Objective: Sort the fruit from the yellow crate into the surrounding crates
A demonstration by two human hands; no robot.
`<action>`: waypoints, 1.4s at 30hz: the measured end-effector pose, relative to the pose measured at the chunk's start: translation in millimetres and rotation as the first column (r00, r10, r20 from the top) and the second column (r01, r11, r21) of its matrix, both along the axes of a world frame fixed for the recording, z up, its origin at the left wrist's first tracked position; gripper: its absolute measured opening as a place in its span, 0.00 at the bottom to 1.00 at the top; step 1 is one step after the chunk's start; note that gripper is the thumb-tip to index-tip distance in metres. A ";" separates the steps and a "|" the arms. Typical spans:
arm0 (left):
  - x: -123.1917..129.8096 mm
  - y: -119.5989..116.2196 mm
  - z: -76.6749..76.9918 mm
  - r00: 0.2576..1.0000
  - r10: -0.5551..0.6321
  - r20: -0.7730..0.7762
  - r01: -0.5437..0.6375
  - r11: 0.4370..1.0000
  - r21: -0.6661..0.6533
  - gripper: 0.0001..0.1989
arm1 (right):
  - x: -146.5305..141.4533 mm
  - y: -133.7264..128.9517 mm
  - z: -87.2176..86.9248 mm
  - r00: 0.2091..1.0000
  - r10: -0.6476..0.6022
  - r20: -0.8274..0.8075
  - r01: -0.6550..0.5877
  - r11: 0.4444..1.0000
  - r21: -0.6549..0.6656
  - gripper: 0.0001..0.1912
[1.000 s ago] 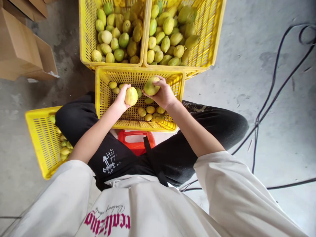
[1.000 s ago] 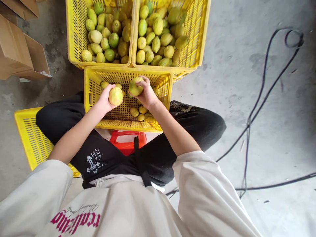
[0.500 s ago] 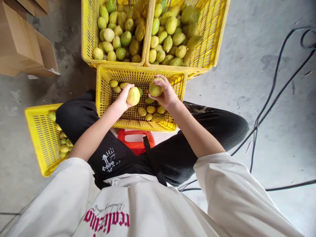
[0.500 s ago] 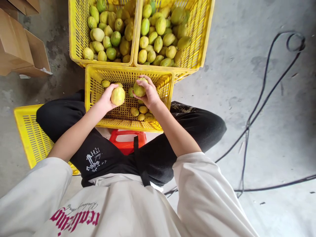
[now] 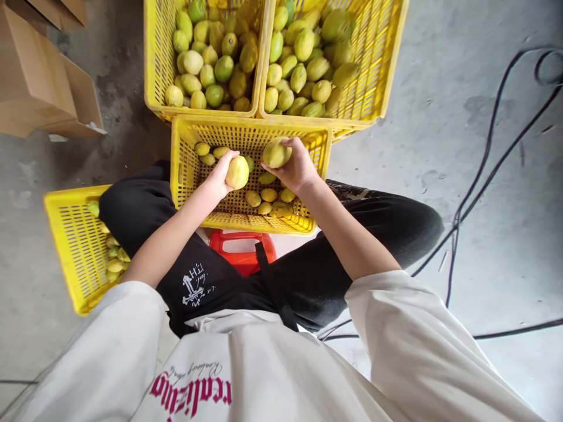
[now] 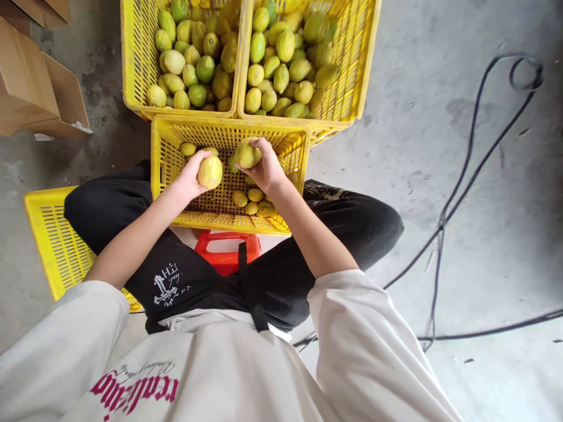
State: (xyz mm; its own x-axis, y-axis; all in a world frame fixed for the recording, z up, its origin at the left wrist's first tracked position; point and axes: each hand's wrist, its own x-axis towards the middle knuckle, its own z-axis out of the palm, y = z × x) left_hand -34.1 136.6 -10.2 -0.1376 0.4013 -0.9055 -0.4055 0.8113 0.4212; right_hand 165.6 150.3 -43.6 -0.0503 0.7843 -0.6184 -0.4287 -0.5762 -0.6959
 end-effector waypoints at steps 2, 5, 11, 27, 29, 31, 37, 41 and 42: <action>-0.3 0.2 -0.1 0.999 -0.035 0.008 0.035 0.999 0.000 0.21 | -1.3 -1.6 -0.4 1.000 0.001 0.003 -0.001 1.000 -0.005 0.33; -1.9 -0.1 -1.3 0.998 -0.061 0.013 0.061 0.998 0.008 0.26 | 1.4 -2.4 -3.9 0.999 0.031 0.028 -0.031 1.000 -0.004 0.34; -3.8 -1.4 -5.8 0.998 -0.058 0.028 0.058 0.998 0.025 0.24 | 7.1 -2.2 -4.0 0.986 0.098 0.134 -0.092 0.995 -0.045 0.31; 4.9 0.7 11.9 0.996 0.008 0.094 -0.009 1.000 0.006 0.14 | 5.7 0.7 10.3 0.983 0.117 0.140 -0.099 0.987 -0.128 0.22; 5.9 1.3 15.8 0.993 -0.011 0.116 0.009 1.000 0.022 0.15 | 5.4 1.5 12.2 0.989 0.092 0.116 -0.076 0.988 -0.136 0.19; 7.8 1.7 19.4 0.993 -0.004 0.121 0.001 1.000 0.030 0.15 | 3.1 0.0 16.1 0.991 0.100 0.083 -0.092 0.991 -0.101 0.22; 13.5 1.9 25.3 0.987 0.006 0.162 -0.007 1.000 0.006 0.14 | -5.4 -7.5 28.7 0.988 0.150 0.041 -0.149 0.988 -0.032 0.30; 14.0 1.1 25.9 0.986 0.002 0.165 0.002 1.000 -0.023 0.14 | -6.5 -8.0 29.7 0.983 0.180 0.046 -0.178 0.983 -0.043 0.28; 14.0 0.9 25.9 0.987 0.008 0.162 -0.004 1.000 -0.024 0.14 | -6.2 -8.0 28.9 0.981 0.188 0.051 -0.186 0.981 -0.047 0.28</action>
